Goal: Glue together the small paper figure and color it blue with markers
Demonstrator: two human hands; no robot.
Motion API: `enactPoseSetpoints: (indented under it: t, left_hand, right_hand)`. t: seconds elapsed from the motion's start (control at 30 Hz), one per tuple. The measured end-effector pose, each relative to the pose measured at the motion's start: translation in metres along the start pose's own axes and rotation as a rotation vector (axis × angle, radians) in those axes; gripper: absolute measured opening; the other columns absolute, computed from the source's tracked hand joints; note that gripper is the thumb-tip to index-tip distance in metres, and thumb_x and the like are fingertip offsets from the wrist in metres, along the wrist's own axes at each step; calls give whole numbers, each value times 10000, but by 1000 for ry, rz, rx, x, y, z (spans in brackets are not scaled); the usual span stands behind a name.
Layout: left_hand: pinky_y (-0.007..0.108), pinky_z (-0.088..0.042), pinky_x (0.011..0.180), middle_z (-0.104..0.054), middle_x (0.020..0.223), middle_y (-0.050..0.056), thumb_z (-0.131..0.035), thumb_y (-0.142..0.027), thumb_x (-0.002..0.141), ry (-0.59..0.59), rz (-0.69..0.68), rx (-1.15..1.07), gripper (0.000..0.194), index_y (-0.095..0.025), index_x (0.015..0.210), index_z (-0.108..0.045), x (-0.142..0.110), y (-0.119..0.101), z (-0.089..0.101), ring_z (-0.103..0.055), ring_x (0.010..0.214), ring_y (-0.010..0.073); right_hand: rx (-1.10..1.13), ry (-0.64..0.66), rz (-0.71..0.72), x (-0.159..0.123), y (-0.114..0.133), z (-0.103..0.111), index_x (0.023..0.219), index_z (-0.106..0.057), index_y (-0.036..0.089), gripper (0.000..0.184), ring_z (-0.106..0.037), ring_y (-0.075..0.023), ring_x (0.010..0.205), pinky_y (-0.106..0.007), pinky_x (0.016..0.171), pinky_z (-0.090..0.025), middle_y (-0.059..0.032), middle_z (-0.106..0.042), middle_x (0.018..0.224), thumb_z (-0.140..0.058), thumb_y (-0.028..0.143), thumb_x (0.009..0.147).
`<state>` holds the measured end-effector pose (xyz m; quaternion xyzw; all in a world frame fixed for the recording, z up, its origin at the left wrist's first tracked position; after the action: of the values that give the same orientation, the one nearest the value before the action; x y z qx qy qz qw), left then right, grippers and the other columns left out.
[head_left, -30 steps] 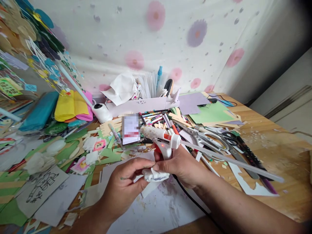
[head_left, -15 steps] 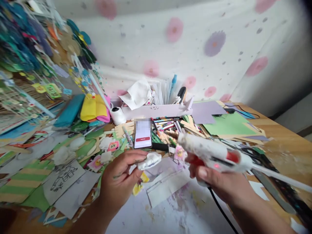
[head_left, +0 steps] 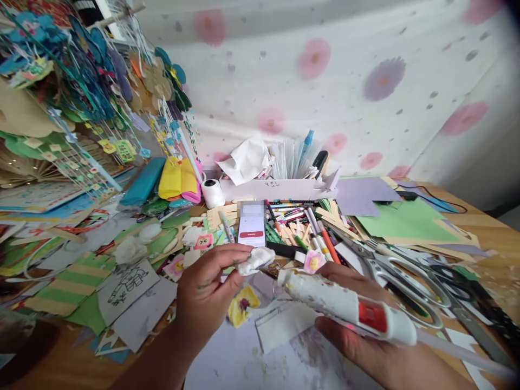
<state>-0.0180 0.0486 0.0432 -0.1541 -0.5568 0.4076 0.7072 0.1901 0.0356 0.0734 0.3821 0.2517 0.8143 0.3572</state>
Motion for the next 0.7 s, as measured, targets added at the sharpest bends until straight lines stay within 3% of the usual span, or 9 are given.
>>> enactPoseSetpoints:
  t: [0.4,0.7]
  left_hand:
    - [307,-558,856,-719,1026,18,-587,11,822,34,-35,10,354,-271,1016,-676,2,-1,-4,-680,965,179]
    - [255,-537,878,-720,1031,-10,-607,-11,828,18,47,-49,324,-274,998,-687,-1,7,-2,-672,979,150]
  right_hand:
    - [-228,-10,178,6,17,-4,645,-443,240,238,-586,-167,539,-250,505,-506,-4,-613,580,-489,29,747]
    - [-151,118,95,-7,-2,-8,703,-450,234,219,-542,-162,636,-286,562,-449,5,-554,676,-532,44,773]
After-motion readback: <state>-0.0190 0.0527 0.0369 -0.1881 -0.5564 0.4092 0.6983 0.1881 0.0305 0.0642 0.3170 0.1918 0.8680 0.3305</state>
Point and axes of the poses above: each hand's wrist, its own x-axis towards the middle knuckle, its own z-axis out of the back of the hand, y = z × x, the point moved 7 cm from there along x, towards the middle knuckle
